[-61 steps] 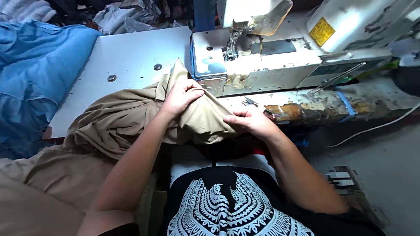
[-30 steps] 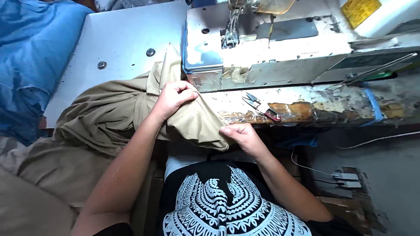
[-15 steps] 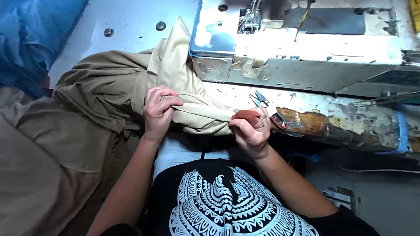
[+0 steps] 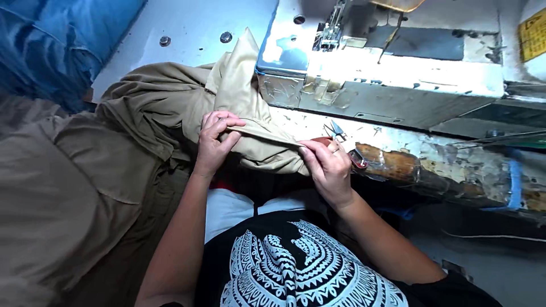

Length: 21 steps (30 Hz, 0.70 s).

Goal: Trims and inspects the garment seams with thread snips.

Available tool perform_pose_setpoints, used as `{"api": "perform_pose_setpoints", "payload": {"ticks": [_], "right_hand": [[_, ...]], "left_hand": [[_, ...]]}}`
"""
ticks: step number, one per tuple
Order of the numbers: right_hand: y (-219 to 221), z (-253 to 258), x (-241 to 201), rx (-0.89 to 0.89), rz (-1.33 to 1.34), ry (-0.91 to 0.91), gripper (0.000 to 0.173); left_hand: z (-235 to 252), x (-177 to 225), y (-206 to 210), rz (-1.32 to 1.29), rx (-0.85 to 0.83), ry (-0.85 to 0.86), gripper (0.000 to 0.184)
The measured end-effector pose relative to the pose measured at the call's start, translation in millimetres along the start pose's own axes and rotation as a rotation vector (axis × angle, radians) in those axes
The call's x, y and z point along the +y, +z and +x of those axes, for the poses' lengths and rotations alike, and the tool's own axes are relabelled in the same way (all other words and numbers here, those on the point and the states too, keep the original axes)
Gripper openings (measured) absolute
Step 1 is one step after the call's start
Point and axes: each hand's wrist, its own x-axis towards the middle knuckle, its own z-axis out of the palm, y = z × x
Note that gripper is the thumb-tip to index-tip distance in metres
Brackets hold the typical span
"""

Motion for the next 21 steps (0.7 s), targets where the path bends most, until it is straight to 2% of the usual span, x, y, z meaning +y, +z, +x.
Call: {"api": "perform_pose_setpoints", "payload": {"ticks": [5, 8, 11, 16, 18, 19, 21], "right_hand": [[5.3, 11.8, -10.9, -0.006, -0.031, 0.105, 0.029], [9.4, 15.7, -15.1, 0.002, -0.087, 0.148, 0.028], [13.6, 14.0, -15.2, 0.030, -0.126, 0.140, 0.027], [14.0, 12.2, -15.0, 0.020, -0.107, 0.144, 0.027], [11.1, 13.0, -15.7, 0.009, -0.074, 0.158, 0.031], [10.2, 13.4, -15.7, 0.009, -0.060, 0.162, 0.033], [8.8, 13.5, -15.1, 0.007, -0.051, 0.165, 0.033]], "left_hand": [[36.7, 8.6, -13.1, 0.003, -0.116, -0.317, 0.018], [61.3, 7.3, -17.5, 0.048, -0.201, -0.439, 0.028], [69.3, 3.1, -19.6, 0.054, -0.237, -0.454, 0.041], [62.2, 0.3, -20.7, -0.028, -0.201, -0.411, 0.037], [57.6, -2.0, -23.9, -0.176, -0.192, -0.339, 0.022], [54.3, -5.4, -27.3, -0.272, -0.194, -0.300, 0.022], [42.3, -11.2, -32.6, -0.399, -0.109, -0.226, 0.037]]}}
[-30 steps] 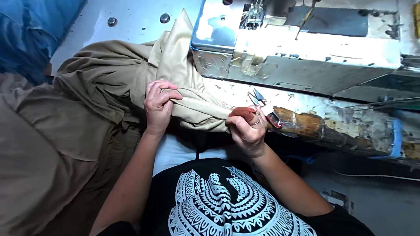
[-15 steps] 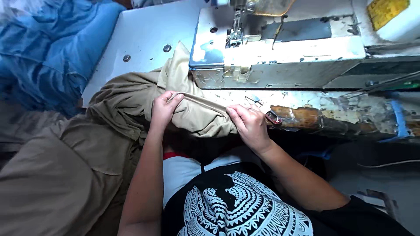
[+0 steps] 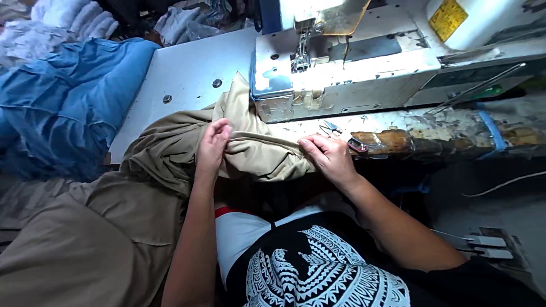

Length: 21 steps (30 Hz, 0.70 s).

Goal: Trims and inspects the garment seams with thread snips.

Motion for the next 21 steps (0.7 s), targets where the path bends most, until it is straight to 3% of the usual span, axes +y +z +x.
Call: {"api": "perform_pose_setpoints", "payload": {"ticks": [4, 8, 10, 13, 21], "right_hand": [[1.7, -1.8, 1.2, -0.001, -0.021, 0.010, 0.024], [7.6, -0.8, 2.0, 0.009, -0.109, 0.000, 0.024], [9.2, 0.7, 0.1, 0.019, -0.125, -0.005, 0.025], [7.1, -1.3, -1.4, 0.003, -0.130, -0.003, 0.025], [7.0, -4.2, 1.1, 0.011, -0.108, -0.027, 0.023]], "left_hand": [[-46.7, 8.3, -0.1, 0.205, 0.195, 0.298, 0.045], [-54.2, 22.4, 28.5, 0.440, -0.021, 0.556, 0.044], [-46.0, 20.1, 35.9, 0.607, -0.125, 0.523, 0.045], [-34.3, -4.5, 34.1, 0.767, -0.123, 0.393, 0.051], [-38.1, -22.7, 34.4, 0.787, -0.048, 0.345, 0.055]]}}
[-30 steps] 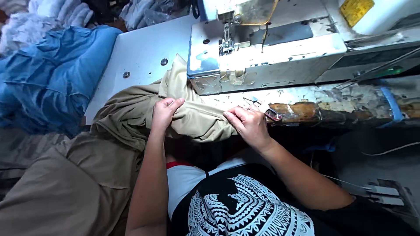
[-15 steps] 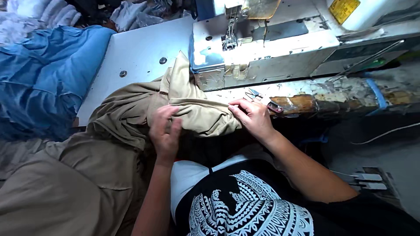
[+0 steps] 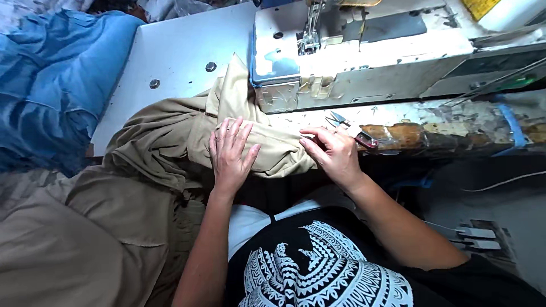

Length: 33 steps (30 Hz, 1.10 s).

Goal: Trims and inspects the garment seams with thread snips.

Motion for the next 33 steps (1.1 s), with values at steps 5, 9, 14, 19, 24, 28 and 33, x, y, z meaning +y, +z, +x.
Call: {"api": "perform_pose_setpoints", "payload": {"ticks": [5, 9, 14, 19, 24, 28, 33], "right_hand": [[-0.2, -0.5, -0.9, 0.013, 0.004, -0.019, 0.023], [-3.5, 0.3, 1.2, -0.013, 0.042, -0.030, 0.029], [-24.0, -1.9, 1.1, -0.202, 0.136, 0.013, 0.030], [-48.0, 8.8, -19.0, -0.186, 0.382, 0.013, 0.022], [-43.9, 71.9, -72.4, -0.368, 0.978, 0.160, 0.007], [-50.1, 128.0, -120.8, -0.456, 1.238, 0.229, 0.019], [-85.0, 170.7, -180.5, -0.444, 1.163, 0.067, 0.041]], "left_hand": [[0.3, -1.6, -0.1, -0.016, -0.003, 0.003, 0.056], [2.0, -2.7, -2.7, -0.040, -0.026, 0.002, 0.057], [0.7, 2.4, -16.2, -0.174, -0.024, -0.027, 0.065], [-31.8, 68.7, -57.9, -0.440, 0.292, 0.093, 0.044], [-28.9, 94.5, -40.6, -0.261, 0.274, 0.104, 0.054], [11.2, 77.7, -87.7, -0.200, 0.349, -0.042, 0.026], [36.0, 80.8, -168.9, -0.234, 0.346, -0.048, 0.022]]}}
